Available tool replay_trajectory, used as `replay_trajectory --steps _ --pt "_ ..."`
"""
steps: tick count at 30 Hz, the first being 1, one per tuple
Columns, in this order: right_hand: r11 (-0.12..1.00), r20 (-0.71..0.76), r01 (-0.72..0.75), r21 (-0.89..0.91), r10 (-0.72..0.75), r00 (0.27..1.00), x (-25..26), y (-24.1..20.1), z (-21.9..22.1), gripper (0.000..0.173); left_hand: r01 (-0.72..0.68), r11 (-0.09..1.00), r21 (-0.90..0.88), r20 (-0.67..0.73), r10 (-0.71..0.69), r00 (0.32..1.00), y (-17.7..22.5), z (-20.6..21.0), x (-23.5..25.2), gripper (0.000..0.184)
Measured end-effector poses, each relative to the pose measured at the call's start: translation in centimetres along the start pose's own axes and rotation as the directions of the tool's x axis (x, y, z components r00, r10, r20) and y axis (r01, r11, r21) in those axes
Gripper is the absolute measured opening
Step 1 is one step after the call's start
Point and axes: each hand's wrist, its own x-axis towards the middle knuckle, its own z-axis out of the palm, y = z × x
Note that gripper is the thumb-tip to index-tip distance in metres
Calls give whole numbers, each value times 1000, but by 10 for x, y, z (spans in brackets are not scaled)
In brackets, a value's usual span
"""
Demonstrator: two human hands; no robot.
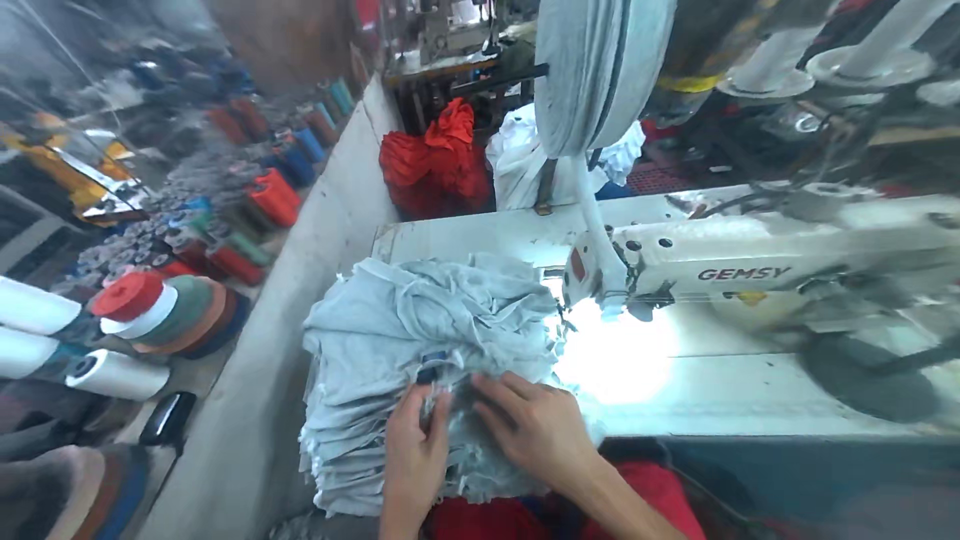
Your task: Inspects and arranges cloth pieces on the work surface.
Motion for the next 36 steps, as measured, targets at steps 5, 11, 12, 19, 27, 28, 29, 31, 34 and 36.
replay_trajectory --steps 5,11,12,19,27,28,29,31,34,36 --pt "999 9 26 -21 -26 1000 10 -4 12 27 -11 999 -44 -24 10 1000 -3 4 -1 20" --pt "995 36 81 58 -84 996 9 3 18 25 -32 987 -160 20 35 999 -12 3 -5 18" --pt "995 47 69 69 -73 996 6 4 18 25 -14 982 -187 18 18 1000 -13 1 -6 19" --pt "985 52 -20 174 11 999 -14 11 16 32 -227 937 267 44 223 974 17 -7 22 21" --pt "978 29 -62 201 57 998 -20 20 -2 32 -302 840 451 239 212 948 27 -1 35 20" --pt "979 20 -60 193 57 998 -18 20 -2 32 -280 846 454 206 206 957 28 -4 31 20" --pt "983 12 -56 174 55 998 -15 20 -2 32 -271 845 462 168 217 962 26 -6 27 21" --pt "993 7 -46 109 45 999 -7 17 -1 32 -266 852 450 123 235 964 23 -9 20 22" --pt "999 32 -12 40 10 999 7 10 4 31 -257 883 393 81 245 966 17 -7 14 22" --pt "1000 50 7 30 -8 999 14 6 8 31 -239 898 370 56 235 970 17 -6 12 20"
